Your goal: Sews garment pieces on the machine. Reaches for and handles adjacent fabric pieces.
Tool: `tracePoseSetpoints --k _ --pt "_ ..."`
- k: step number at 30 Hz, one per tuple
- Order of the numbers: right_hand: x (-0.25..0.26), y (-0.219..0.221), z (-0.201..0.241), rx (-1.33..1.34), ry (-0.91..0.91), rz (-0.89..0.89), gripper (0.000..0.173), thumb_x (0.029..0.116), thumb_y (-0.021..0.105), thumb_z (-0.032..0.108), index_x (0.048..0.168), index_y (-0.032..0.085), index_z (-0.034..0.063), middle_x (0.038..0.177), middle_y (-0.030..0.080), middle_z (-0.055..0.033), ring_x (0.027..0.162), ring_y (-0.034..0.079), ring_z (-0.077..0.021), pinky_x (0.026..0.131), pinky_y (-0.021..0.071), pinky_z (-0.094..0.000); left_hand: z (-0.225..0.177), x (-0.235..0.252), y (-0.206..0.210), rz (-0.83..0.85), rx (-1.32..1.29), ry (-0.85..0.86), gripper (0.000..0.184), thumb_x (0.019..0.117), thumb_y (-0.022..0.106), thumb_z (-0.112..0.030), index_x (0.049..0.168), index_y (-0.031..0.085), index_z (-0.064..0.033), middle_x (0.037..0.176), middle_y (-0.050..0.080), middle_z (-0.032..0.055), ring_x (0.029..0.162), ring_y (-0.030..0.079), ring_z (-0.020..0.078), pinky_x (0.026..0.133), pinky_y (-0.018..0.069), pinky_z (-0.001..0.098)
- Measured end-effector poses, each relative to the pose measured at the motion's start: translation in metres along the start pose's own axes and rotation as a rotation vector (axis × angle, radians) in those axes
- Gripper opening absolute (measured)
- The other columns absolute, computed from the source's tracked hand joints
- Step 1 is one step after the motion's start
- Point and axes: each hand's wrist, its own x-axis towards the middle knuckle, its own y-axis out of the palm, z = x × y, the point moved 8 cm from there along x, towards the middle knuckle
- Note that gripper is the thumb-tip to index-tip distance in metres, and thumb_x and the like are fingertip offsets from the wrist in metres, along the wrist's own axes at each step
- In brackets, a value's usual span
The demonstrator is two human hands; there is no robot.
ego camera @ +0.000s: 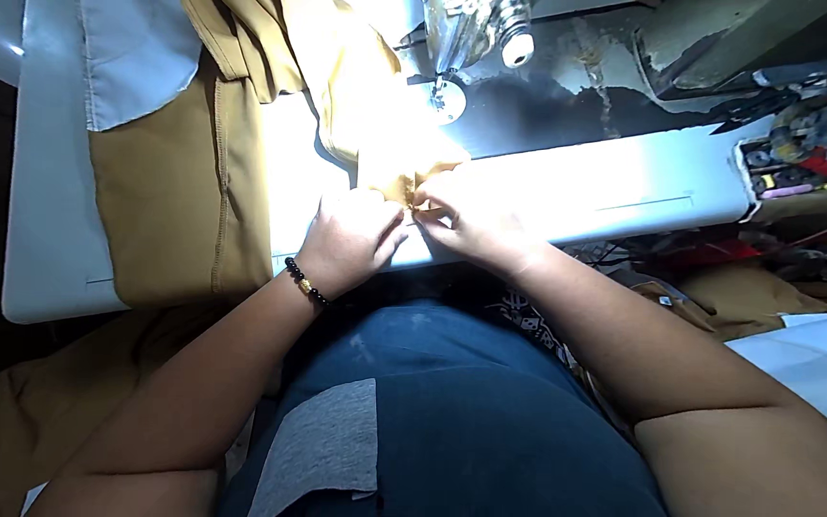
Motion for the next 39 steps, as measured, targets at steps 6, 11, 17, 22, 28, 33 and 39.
tracePoseSetpoints --k 6,11,17,22,28,33,39 --pt "-0.002 0.003 -0.004 0.046 -0.161 0.144 0.033 0.0978 0.061 0.041 0.111 0.076 0.0139 0.095 0.064 -0.0094 0.094 0.061 -0.03 0.08 0.0472 -0.0472 0.002 -0.004 -0.007 -0.124 -0.102 0.004 0.022 0.0982 0.064 -0.023 0.093 0.078 -0.0073 0.098 0.069 0.0113 0.094 0.065 0.0278 0.085 0.0493 0.0489" --pt "0.006 0.0 -0.013 0.196 -0.04 0.153 0.019 0.0923 0.07 0.025 0.098 0.079 0.0092 0.094 0.065 -0.011 0.096 0.061 -0.0286 0.084 0.0444 -0.0485 -0.012 0.002 -0.006 -0.039 0.026 -0.006 0.022 0.1014 0.058 -0.021 0.1 0.075 -0.0076 0.088 0.07 0.0122 0.09 0.068 0.0346 0.083 0.0459 0.0603" --pt "-0.001 -0.005 -0.006 -0.089 -0.22 -0.036 0.022 0.1004 0.058 0.024 0.095 0.074 0.0112 0.112 0.07 -0.0108 0.114 0.062 -0.0316 0.094 0.0379 -0.0559 0.006 0.015 0.004 0.184 -0.186 -0.243 0.027 0.1044 0.053 -0.017 0.123 0.072 -0.0151 0.102 0.071 0.0093 0.1 0.068 0.0263 0.089 0.0485 0.0548" --pt "0.005 -0.004 -0.031 0.092 -0.024 0.019 0.029 0.0985 0.057 0.033 0.091 0.076 0.0122 0.121 0.063 -0.0131 0.128 0.05 -0.0341 0.103 0.0272 -0.0606 0.014 0.018 0.009 0.249 -0.246 -0.348 0.013 0.1039 0.055 -0.017 0.104 0.062 -0.0067 0.086 0.066 0.0075 0.082 0.066 0.023 0.073 0.0519 0.0485" --pt "0.006 -0.005 -0.043 0.077 0.13 -0.019 0.033 0.0969 0.06 0.038 0.086 0.074 0.0106 0.126 0.061 -0.0145 0.136 0.043 -0.0357 0.108 0.0229 -0.0623 0.014 0.02 0.009 0.284 -0.206 -0.354 0.011 0.102 0.057 -0.017 0.099 0.061 -0.007 0.08 0.062 0.0067 0.075 0.064 0.0223 0.067 0.05 0.0454" --pt "0.007 -0.006 -0.042 -0.036 0.176 -0.015 0.032 0.0945 0.06 0.04 0.086 0.072 0.0118 0.125 0.061 -0.0154 0.137 0.043 -0.0377 0.11 0.0208 -0.0646 -0.024 0.036 -0.006 0.286 0.266 -0.152 0.014 0.1003 0.059 -0.015 0.099 0.068 -0.0049 0.095 0.067 0.0152 0.093 0.066 0.0364 0.08 0.0443 0.0563" --pt "0.026 -0.015 -0.052 -0.088 0.075 0.139 0.038 0.0945 0.063 0.045 0.124 0.075 0.0249 0.146 0.053 -0.0155 0.15 0.027 -0.0433 0.115 0.0127 -0.073 0.0 0.073 0.0 0.371 0.015 0.25 0.035 0.0837 0.084 -0.03 0.102 0.068 -0.0038 0.117 0.064 0.0192 0.113 0.061 0.0383 0.094 0.0466 0.0579"
